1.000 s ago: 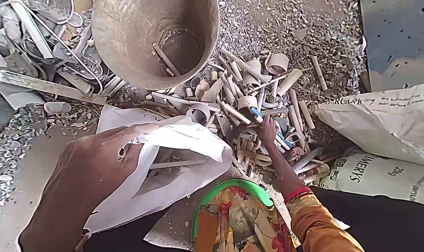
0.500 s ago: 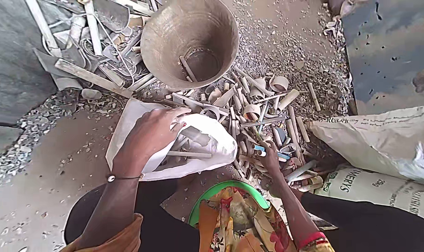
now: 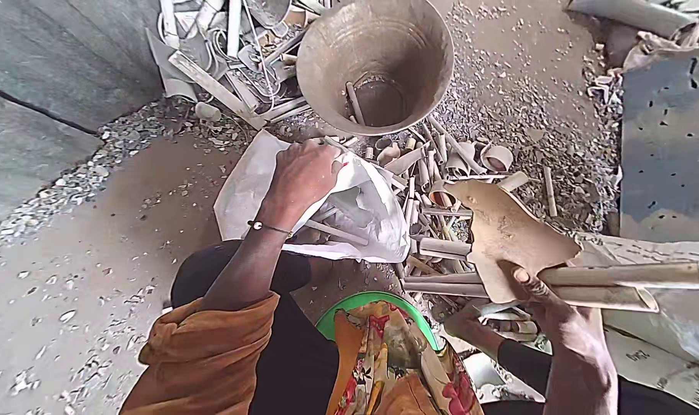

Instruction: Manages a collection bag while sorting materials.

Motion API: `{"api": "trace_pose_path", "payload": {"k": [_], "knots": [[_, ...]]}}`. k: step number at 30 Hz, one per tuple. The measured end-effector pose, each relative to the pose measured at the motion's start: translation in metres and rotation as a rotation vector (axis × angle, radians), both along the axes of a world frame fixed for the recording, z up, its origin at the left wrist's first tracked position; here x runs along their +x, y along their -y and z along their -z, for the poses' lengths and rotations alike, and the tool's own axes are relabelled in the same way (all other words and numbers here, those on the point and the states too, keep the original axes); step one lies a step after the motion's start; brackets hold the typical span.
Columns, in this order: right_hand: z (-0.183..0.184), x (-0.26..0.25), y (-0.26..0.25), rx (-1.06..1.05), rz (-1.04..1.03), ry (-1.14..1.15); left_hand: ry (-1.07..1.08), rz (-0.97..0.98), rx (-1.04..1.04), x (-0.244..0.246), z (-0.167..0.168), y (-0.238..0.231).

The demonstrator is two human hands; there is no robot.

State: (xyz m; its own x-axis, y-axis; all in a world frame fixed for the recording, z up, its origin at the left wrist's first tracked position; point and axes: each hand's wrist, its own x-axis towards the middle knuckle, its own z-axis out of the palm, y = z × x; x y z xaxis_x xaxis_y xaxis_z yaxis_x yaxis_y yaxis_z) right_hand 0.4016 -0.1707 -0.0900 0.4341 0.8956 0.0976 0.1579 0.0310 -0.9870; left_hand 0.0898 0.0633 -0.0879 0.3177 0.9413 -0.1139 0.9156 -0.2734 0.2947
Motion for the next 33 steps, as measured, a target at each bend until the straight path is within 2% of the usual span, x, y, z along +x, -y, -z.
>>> {"api": "trace_pose_path", "payload": {"k": [3,6,10,14,20,23,28,33], "knots": [[-0.001,-0.042,-0.027,0.051,-0.175,-0.012,0.031,-0.018,0.029,-0.002,0.0,-0.002],[0.022,-0.084,-0.074,0.082,-0.319,0.123,0.039,-0.044,0.018,-0.005,-0.006,-0.003],[0.046,-0.119,-0.102,0.119,-0.242,0.153,0.038,-0.092,0.006,-0.02,-0.008,-0.009],[0.052,-0.113,-0.096,0.068,-0.237,0.161,0.098,-0.091,0.022,-0.03,-0.006,-0.007],[0.078,-0.129,-0.091,-0.042,-0.227,0.337,0.114,-0.116,0.005,-0.033,-0.008,-0.004],[0.072,-0.144,-0.096,-0.048,-0.128,0.299,0.117,-0.088,-0.029,-0.033,-0.005,0.001],[0.043,-0.169,-0.108,0.051,-0.053,0.072,0.116,-0.086,0.012,-0.035,-0.001,0.004],[0.001,-0.195,-0.116,0.26,-0.015,0.131,0.111,-0.053,0.029,-0.037,0.002,0.005]]}}
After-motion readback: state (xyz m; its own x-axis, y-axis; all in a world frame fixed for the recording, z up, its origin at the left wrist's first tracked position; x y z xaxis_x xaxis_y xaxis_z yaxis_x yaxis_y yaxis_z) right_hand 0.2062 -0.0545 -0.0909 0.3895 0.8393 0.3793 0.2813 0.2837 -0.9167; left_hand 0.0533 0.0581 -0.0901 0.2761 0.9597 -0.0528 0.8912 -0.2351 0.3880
